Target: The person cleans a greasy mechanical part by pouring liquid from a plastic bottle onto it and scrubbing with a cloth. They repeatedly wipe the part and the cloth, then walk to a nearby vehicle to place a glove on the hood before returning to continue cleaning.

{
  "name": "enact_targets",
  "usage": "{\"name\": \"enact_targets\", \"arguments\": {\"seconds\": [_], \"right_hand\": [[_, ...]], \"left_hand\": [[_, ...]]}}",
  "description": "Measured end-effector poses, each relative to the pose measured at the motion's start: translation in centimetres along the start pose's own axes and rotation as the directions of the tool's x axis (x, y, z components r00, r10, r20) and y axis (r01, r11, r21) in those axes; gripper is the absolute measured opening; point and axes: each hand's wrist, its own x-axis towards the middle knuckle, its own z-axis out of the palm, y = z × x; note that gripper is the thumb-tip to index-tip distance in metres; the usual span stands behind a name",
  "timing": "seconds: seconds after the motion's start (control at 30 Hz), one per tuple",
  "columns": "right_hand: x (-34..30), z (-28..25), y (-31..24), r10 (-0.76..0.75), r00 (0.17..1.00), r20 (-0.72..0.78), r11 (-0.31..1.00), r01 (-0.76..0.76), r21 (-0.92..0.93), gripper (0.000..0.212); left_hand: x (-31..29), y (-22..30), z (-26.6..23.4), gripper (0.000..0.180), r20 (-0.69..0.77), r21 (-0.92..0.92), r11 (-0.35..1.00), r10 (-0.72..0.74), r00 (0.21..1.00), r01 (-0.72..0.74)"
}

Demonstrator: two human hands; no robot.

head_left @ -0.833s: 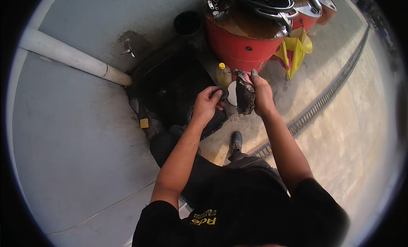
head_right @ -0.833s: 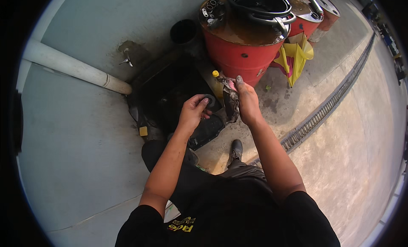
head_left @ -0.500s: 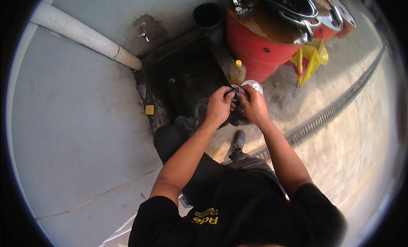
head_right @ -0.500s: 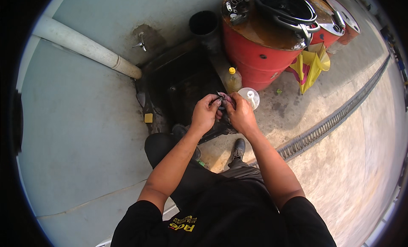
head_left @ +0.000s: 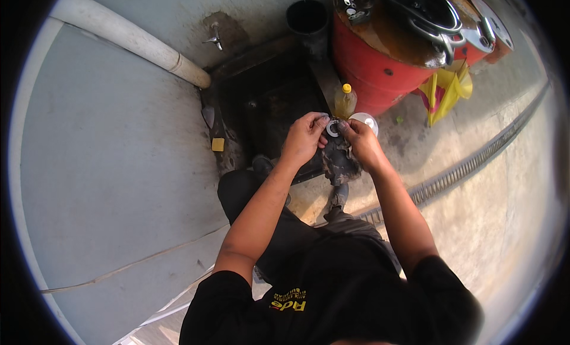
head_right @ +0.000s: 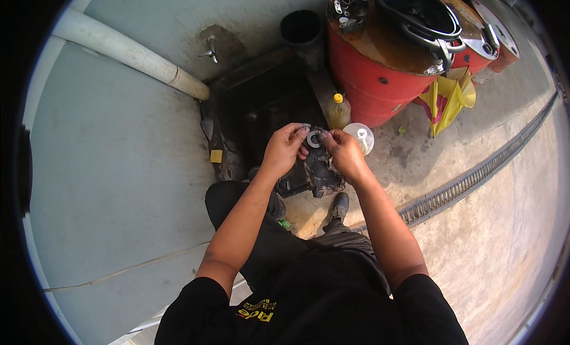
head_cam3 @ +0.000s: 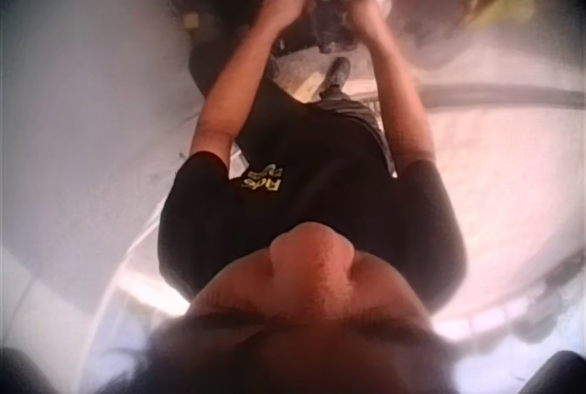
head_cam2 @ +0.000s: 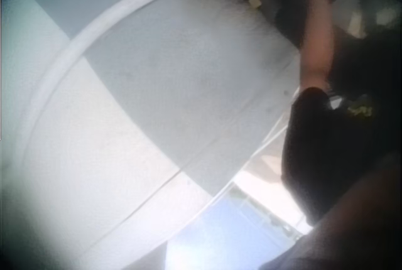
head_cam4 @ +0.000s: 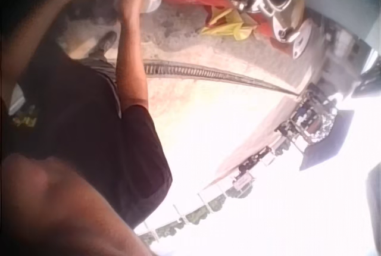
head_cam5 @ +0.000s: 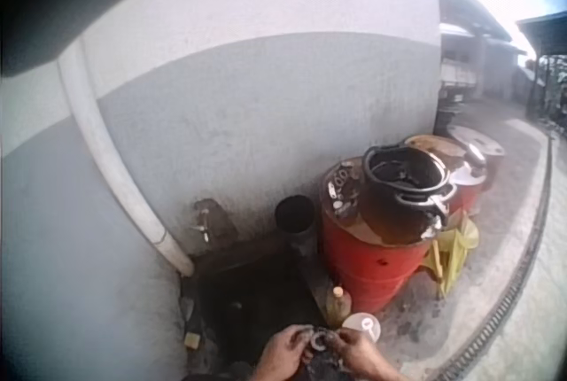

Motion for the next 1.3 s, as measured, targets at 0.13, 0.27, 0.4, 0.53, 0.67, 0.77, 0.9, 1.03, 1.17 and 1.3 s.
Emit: {"name": "enact_targets", "arguments": {"seconds": [0.13,0.27,0.4,0.53,0.67,0.77,0.9,1.03,1.17,1.3], "right_hand": [[-0.7,2.1,-0.4,-0.117,0.959,-0.259,0.992,0.102,-0.070,0.027],[-1.4,3.2,-1.3,-0.299,0.908,-0.294,0.915,0.185,-0.358,0.023],[-0.8,2.1,-2.3,-0.301,0.947,-0.111,0.834,0.204,-0.513,0.023],[0.3,0.1,-2.5,-0.193,0.978,0.085,0.965,0.205,-0.163,0.023],[0.9,-0.9,-5.4,-0.150,0.977,0.151,0.908,0.197,-0.370,0.020],[1.3,-1.0,-6.7,-0.152,0.959,0.240,0.851,0.251,-0.462,0.020],[1.8,-0.8,-8.2,-0.102,0.895,0.434,0.707,0.372,-0.602,0.018],[2.8,-0.5,-5.1,-0.179,0.938,0.296,0.922,0.265,-0.283,0.007],[2.0,3.8,-1.6,-0.262,0.965,-0.011,0.965,0.262,-0.018,0.006],[3.7,3.7,0.2,-0.293,0.953,0.071,0.955,0.296,-0.027,0.017]], "left_hand": [[-0.3,-2.1,0.7,0.020,-0.013,0.230,0.959,0.173,0.985,-0.165],[-0.3,-2.3,1.5,0.016,-0.088,0.295,0.946,0.166,0.982,-0.134],[-0.4,-2.8,1.5,0.017,-0.122,0.182,0.967,0.204,0.971,-0.180],[0.0,-1.4,0.9,0.019,-0.057,0.179,0.958,0.238,0.970,-0.224],[0.6,-1.2,0.4,0.020,0.028,0.135,0.937,0.322,0.946,-0.323],[1.1,-0.8,-0.4,0.021,0.123,0.108,0.927,0.347,0.930,-0.360],[1.6,-0.1,-3.2,0.020,0.392,0.333,0.928,0.027,0.920,-0.169],[0.5,0.6,-2.6,0.024,0.072,0.261,0.925,0.267,0.961,-0.276],[0.4,-3.2,0.0,0.027,-0.241,0.289,0.912,0.364,0.900,-0.292],[0.3,-2.8,1.1,0.026,-0.391,0.056,0.982,0.187,0.901,-0.180]]}}
